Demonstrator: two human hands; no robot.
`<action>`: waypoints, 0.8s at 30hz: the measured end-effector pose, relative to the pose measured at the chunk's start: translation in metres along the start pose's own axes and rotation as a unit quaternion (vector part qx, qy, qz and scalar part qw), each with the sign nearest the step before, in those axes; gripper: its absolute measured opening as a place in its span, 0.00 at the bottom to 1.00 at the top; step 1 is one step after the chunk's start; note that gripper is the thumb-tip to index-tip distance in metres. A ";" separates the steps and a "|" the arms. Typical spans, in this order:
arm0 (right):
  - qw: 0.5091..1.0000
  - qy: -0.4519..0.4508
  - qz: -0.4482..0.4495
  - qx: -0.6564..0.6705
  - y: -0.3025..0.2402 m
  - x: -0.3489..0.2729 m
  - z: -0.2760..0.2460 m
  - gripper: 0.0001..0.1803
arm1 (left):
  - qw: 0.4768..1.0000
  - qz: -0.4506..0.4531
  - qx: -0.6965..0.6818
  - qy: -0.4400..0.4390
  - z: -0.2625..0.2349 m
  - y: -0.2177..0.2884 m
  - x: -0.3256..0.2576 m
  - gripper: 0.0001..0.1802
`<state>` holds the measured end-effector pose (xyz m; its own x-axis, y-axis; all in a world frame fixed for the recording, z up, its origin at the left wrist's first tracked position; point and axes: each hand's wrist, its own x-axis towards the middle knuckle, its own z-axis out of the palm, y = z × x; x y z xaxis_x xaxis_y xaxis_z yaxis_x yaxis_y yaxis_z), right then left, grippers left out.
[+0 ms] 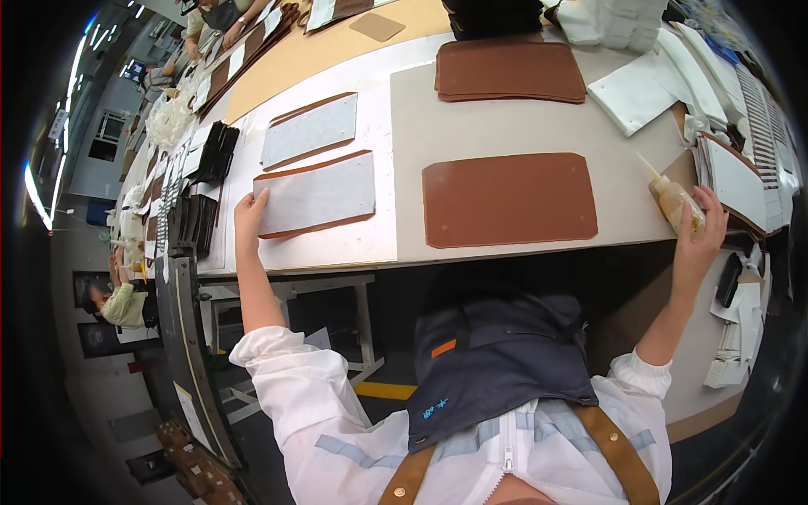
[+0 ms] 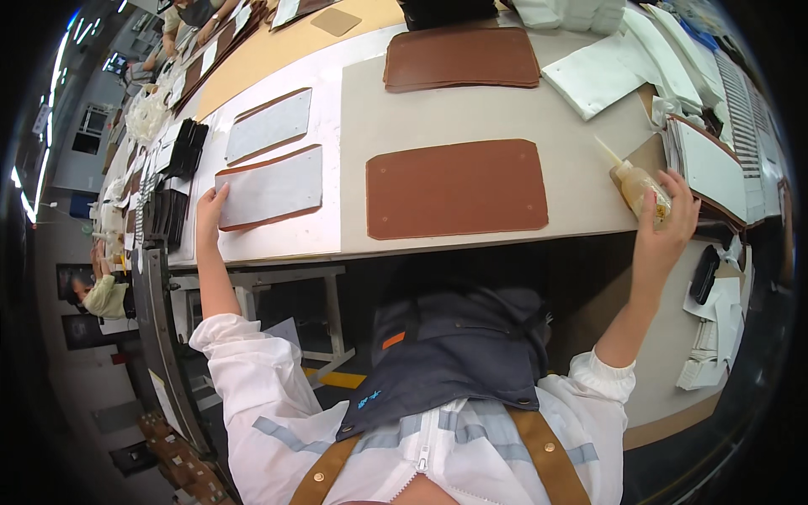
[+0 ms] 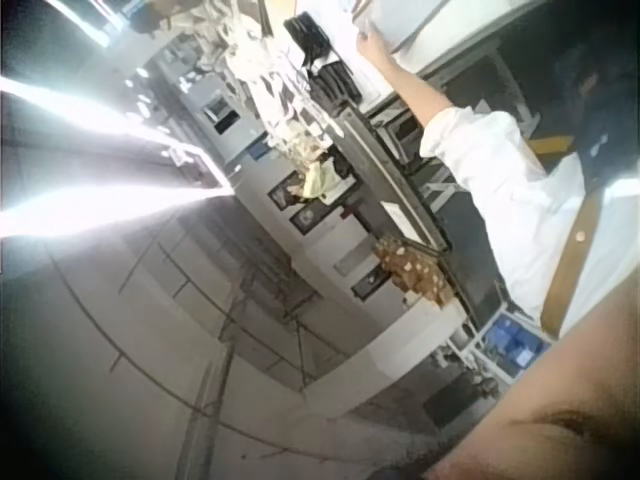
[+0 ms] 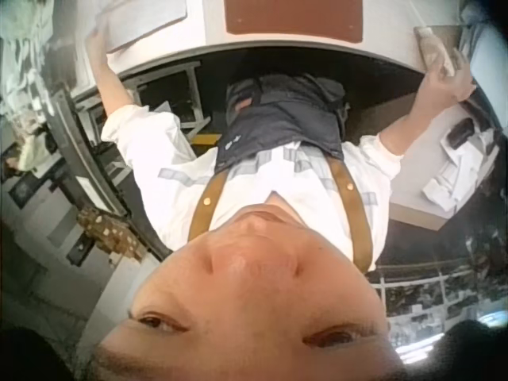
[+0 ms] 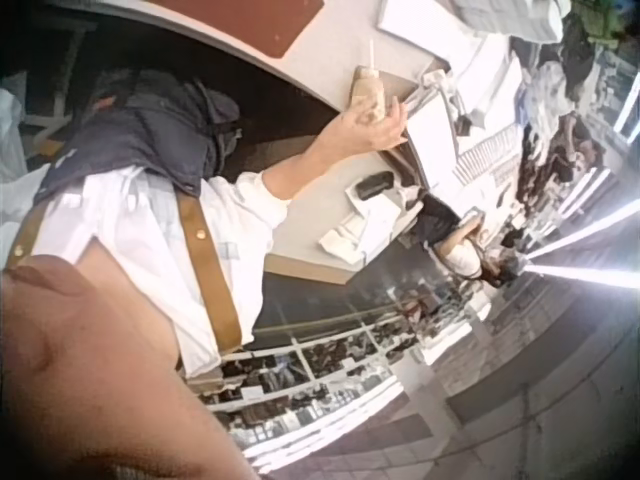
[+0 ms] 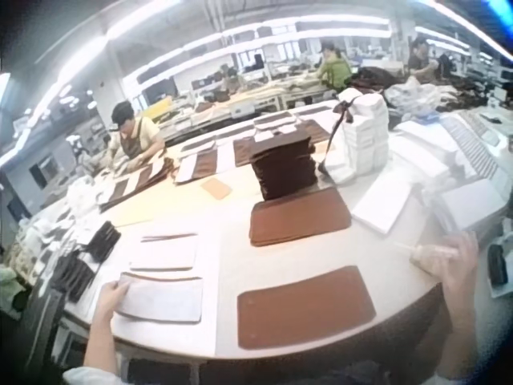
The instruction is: The person applies glue from a squeeze bottle onto brown leather pieces and then places white fabric inserts on top, pressing them down to adhere. The process is repeated for multiple units on a workbench.
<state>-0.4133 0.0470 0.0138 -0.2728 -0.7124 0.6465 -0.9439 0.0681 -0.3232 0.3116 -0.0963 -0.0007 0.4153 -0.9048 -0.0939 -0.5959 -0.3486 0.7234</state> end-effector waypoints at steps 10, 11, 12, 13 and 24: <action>0.918 -0.166 0.291 0.213 0.059 -0.027 -0.014 0.39 | 0.955 0.244 0.034 0.167 0.057 0.029 -0.007 0.18; 0.917 -0.174 0.279 0.227 0.051 -0.027 -0.014 0.40 | 0.967 0.223 -0.044 0.113 0.064 0.062 -0.035 0.16; 0.916 -0.177 0.271 0.236 0.050 -0.029 -0.017 0.40 | 0.970 0.202 -0.125 0.052 0.075 0.096 -0.059 0.13; 0.910 -0.174 0.266 0.267 0.063 -0.032 -0.017 0.37 | 0.954 0.245 -0.172 -0.008 0.085 0.126 -0.084 0.14; 0.753 0.013 0.277 0.596 0.001 -0.008 -0.001 0.28 | 0.300 0.251 -0.664 -0.637 0.086 0.274 -0.287 0.38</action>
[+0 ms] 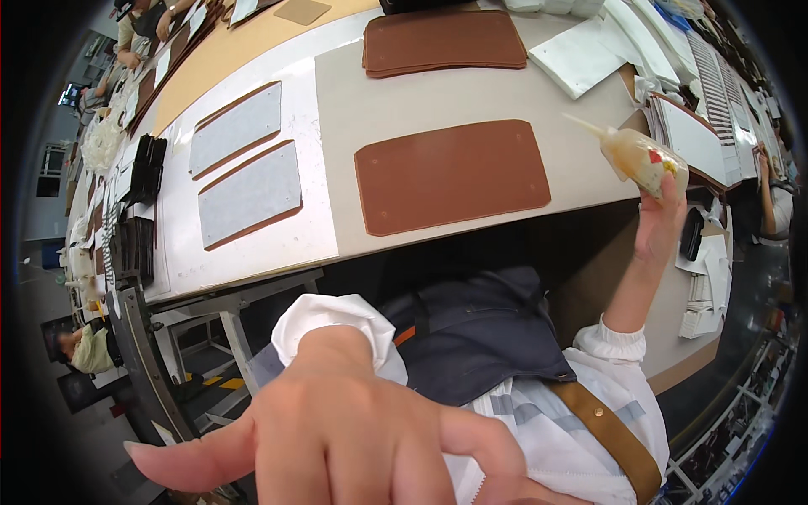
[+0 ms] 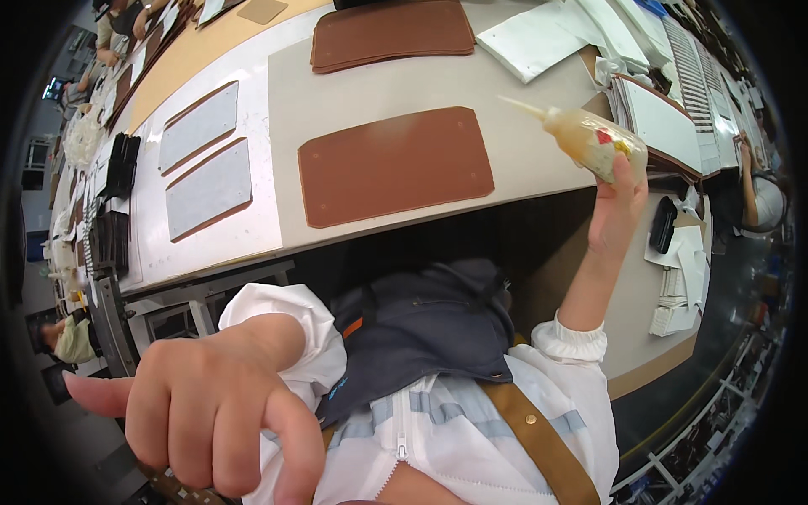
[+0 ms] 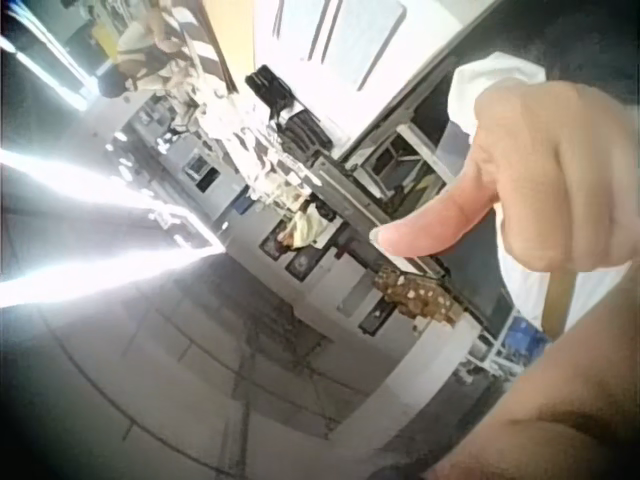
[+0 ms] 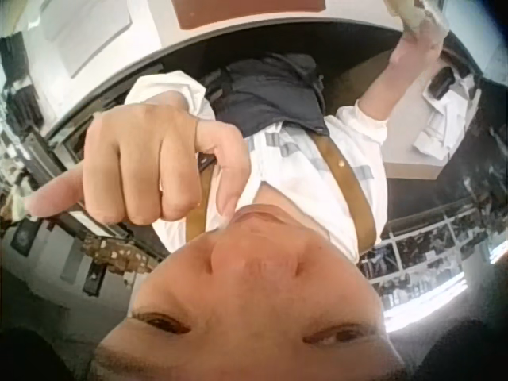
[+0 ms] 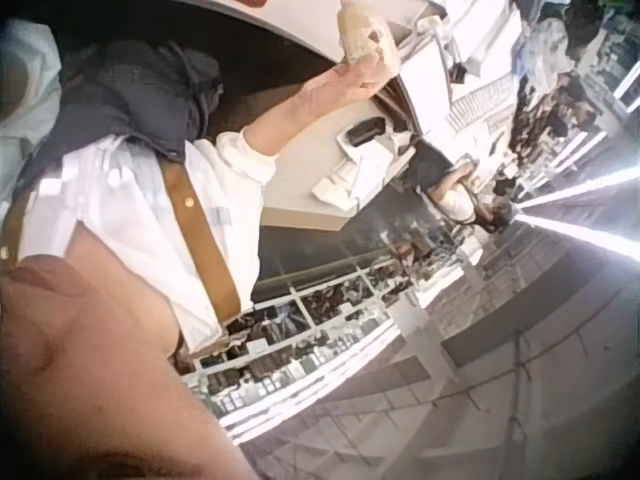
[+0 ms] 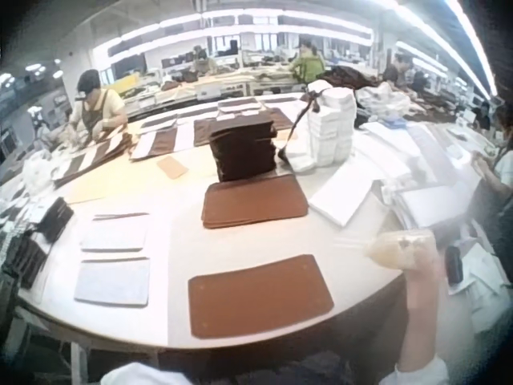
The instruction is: The person applies glue from a squeeze bottle onto brown leather pieces and then places white fabric inserts on top, pressing them down to adhere. The process is repeated for multiple units on a workbench.
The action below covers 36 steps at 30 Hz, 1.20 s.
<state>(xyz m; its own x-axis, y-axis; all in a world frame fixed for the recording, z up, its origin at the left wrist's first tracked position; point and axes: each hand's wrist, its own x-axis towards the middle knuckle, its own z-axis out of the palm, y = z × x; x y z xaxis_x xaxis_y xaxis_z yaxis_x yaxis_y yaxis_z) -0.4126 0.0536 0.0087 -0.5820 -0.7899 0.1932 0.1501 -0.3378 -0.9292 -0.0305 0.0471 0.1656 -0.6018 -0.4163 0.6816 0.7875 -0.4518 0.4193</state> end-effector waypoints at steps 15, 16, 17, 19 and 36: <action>0.976 0.023 -0.123 -0.179 0.027 -0.018 0.034 0.26 | 0.972 -0.033 -0.232 0.016 -0.006 -0.010 0.001 0.37; 0.975 0.031 -0.126 -0.180 0.027 -0.018 0.033 0.26 | 0.969 -0.043 -0.245 0.010 -0.009 -0.010 0.002 0.38; 0.986 0.031 -0.090 -0.137 0.027 -0.017 0.031 0.26 | 0.969 -0.054 -0.240 0.022 -0.009 -0.006 0.003 0.38; 0.999 0.024 -0.012 -0.044 0.024 -0.014 0.029 0.27 | 0.970 -0.051 -0.237 0.027 -0.006 -0.005 0.002 0.38; 0.993 0.014 -0.072 -0.096 0.022 -0.020 0.048 0.25 | 0.989 0.083 0.003 0.125 -0.056 0.000 -0.033 0.39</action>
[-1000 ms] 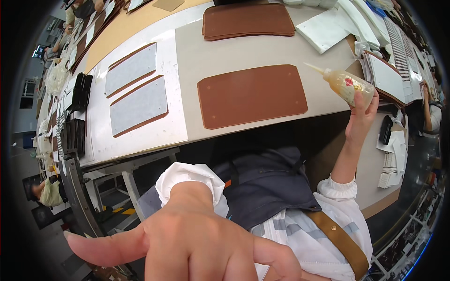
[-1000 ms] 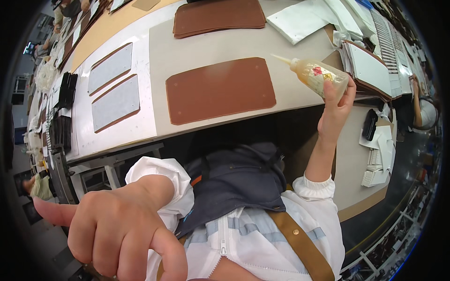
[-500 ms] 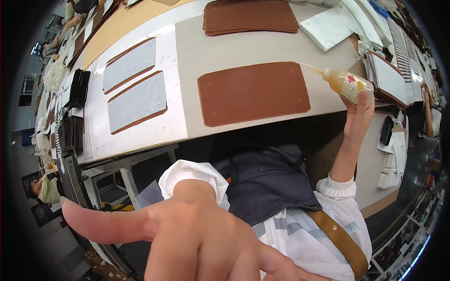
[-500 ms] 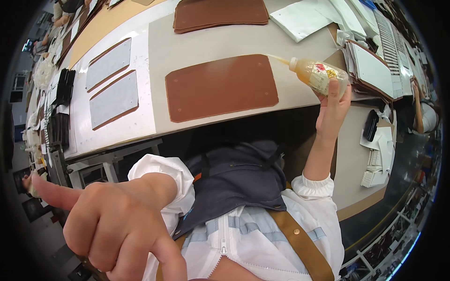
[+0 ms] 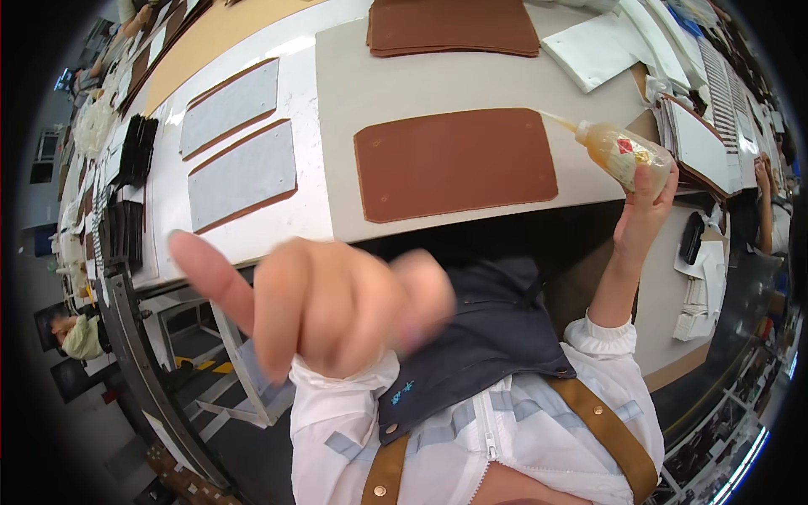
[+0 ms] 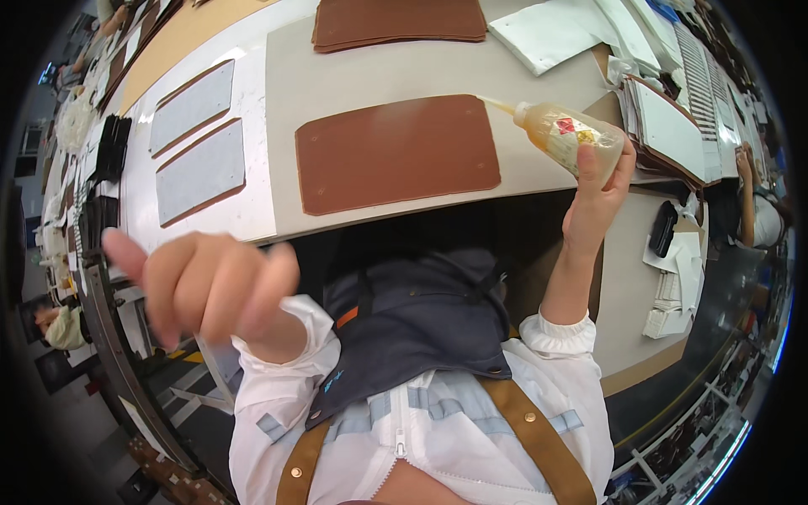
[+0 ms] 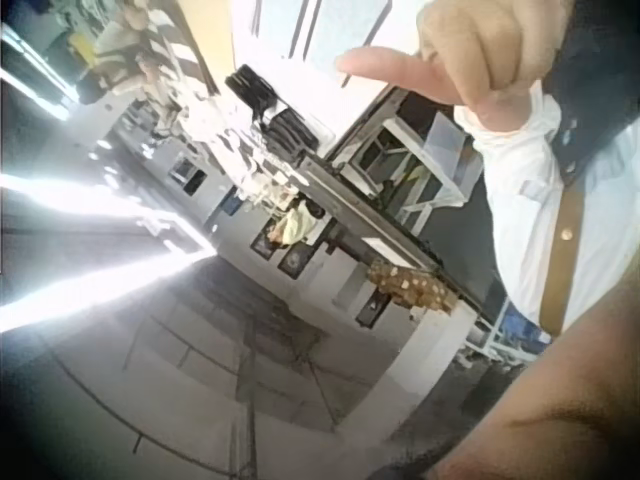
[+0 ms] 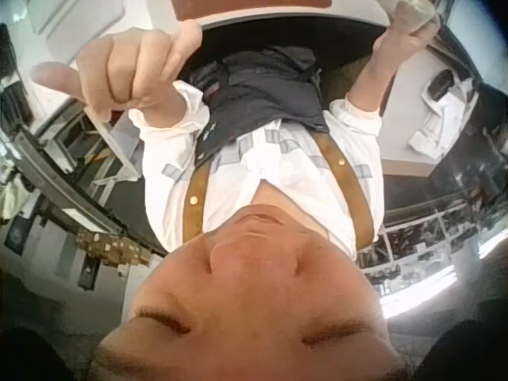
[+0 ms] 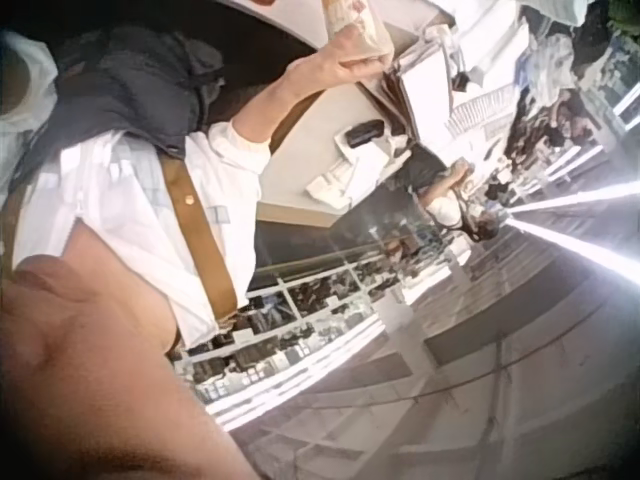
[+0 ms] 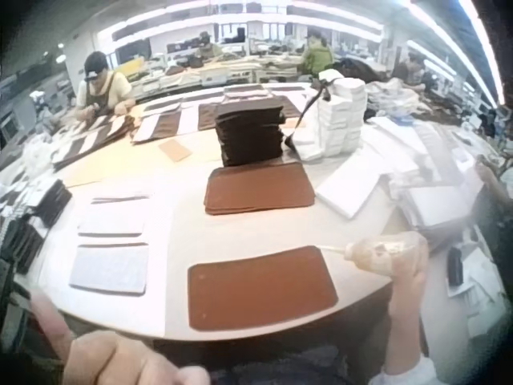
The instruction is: The person applies glue from a squeeze bottle onto brown leather pieces and then places white fabric inserts on top, pressing them down to adhere. The process is repeated for multiple units on a workbench.
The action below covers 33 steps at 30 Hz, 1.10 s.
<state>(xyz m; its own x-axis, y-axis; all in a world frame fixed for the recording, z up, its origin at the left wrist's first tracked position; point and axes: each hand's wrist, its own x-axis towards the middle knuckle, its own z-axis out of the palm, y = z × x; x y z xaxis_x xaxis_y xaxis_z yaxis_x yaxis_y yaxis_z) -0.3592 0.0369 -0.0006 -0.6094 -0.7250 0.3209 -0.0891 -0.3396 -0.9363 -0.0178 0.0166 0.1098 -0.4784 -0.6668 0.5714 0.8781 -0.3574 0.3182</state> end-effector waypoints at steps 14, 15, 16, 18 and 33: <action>0.992 0.002 -0.063 -0.108 0.005 0.002 0.003 0.23 | 0.457 0.144 0.811 0.337 -0.137 0.013 -0.122 0.35; 0.992 0.003 -0.062 -0.108 0.005 0.002 0.003 0.23 | 0.452 0.147 0.813 0.336 -0.137 0.012 -0.122 0.34; 0.992 0.004 -0.060 -0.108 0.006 0.002 0.003 0.23 | 0.448 0.151 0.815 0.336 -0.138 0.011 -0.121 0.34; 0.991 0.009 -0.065 -0.120 0.007 0.002 0.003 0.23 | 0.440 0.150 0.821 0.332 -0.139 0.010 -0.121 0.34; 0.988 0.001 -0.068 -0.142 0.007 0.001 0.004 0.23 | 0.428 0.141 0.833 0.320 -0.137 0.010 -0.121 0.33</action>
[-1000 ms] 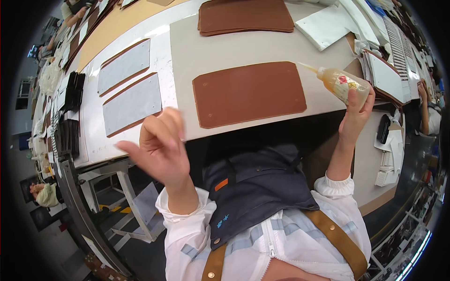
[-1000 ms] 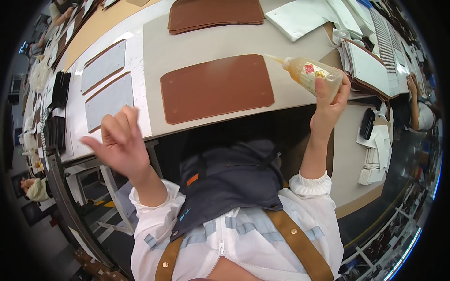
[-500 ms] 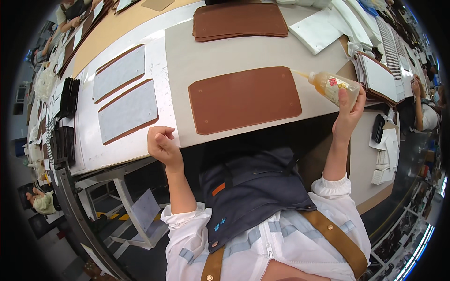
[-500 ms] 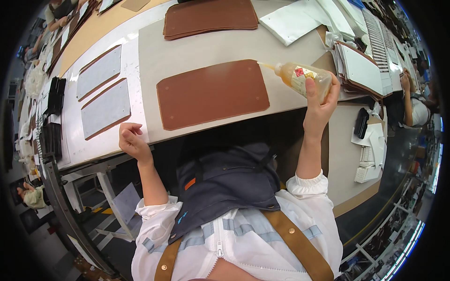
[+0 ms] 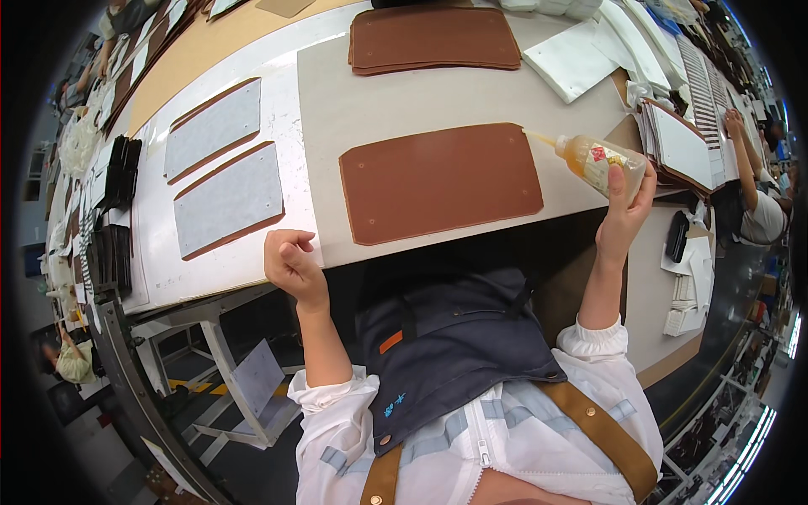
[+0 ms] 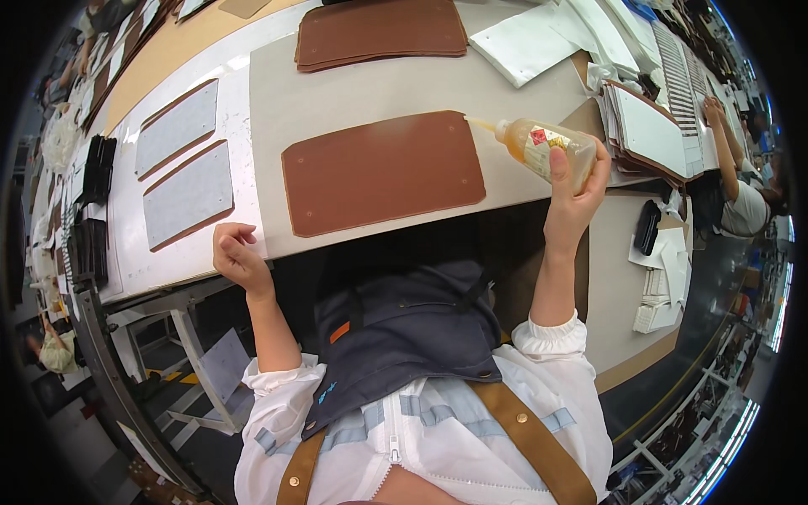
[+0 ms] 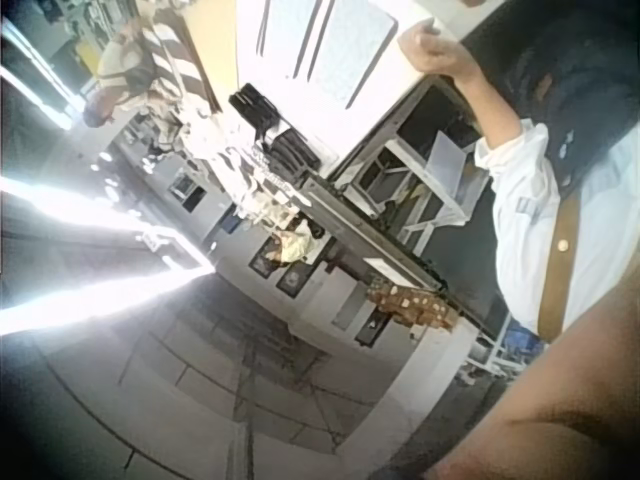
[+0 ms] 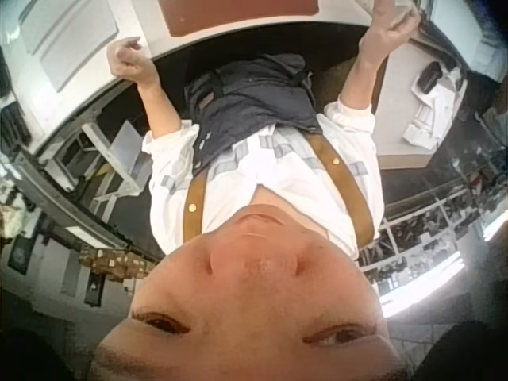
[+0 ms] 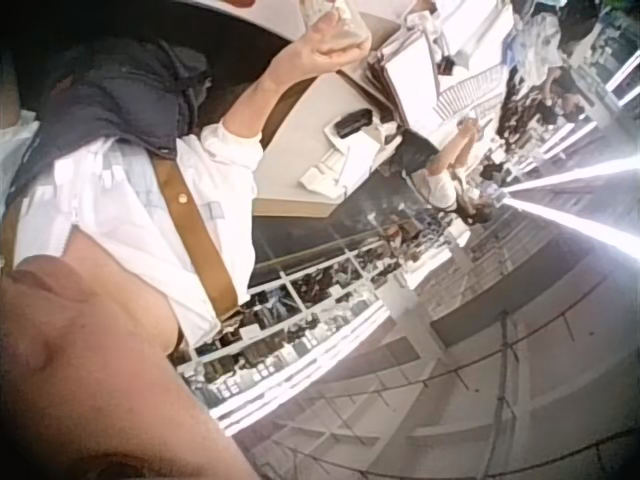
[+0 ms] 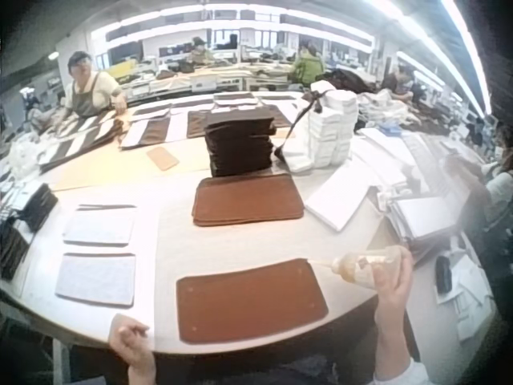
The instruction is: The person applies glue from a squeeze bottle onto brown leather pieces and then places white fabric inserts on top, pressing them down to adhere. The process is repeated for multiple units on a workbench.
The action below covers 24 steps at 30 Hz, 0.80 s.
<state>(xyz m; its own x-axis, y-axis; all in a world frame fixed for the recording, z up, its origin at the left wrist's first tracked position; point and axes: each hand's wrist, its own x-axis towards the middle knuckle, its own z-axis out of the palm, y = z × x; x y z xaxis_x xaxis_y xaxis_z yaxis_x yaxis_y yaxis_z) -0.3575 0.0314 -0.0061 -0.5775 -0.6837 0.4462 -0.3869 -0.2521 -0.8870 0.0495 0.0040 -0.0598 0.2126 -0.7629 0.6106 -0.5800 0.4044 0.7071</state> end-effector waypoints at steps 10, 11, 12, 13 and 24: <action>0.999 -0.002 -0.017 -0.039 -0.005 -0.002 0.002 0.24 | 1.000 0.005 0.002 0.008 0.000 -0.001 0.000 0.33; 0.999 -0.004 -0.020 -0.042 -0.005 -0.003 0.003 0.24 | 1.000 0.004 0.000 0.000 0.000 -0.001 -0.001 0.33; 0.999 -0.005 -0.023 -0.045 -0.005 -0.004 0.004 0.25 | 1.000 0.004 0.001 0.001 0.000 -0.002 -0.001 0.33; 0.999 -0.007 -0.026 -0.047 -0.005 -0.005 0.005 0.25 | 1.000 0.005 0.001 0.001 -0.001 -0.002 -0.001 0.33; 0.996 -0.055 -0.053 -0.054 -0.023 -0.021 0.033 0.27 | 1.000 0.010 0.001 0.005 0.000 -0.001 -0.001 0.33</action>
<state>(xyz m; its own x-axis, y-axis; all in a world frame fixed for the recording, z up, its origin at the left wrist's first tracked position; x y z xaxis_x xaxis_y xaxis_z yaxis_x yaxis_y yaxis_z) -0.3126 0.0295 0.0010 -0.4492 -0.7295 0.5158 -0.5205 -0.2556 -0.8147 0.0503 0.0042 -0.0612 0.2079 -0.7499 0.6280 -0.5852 0.4191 0.6941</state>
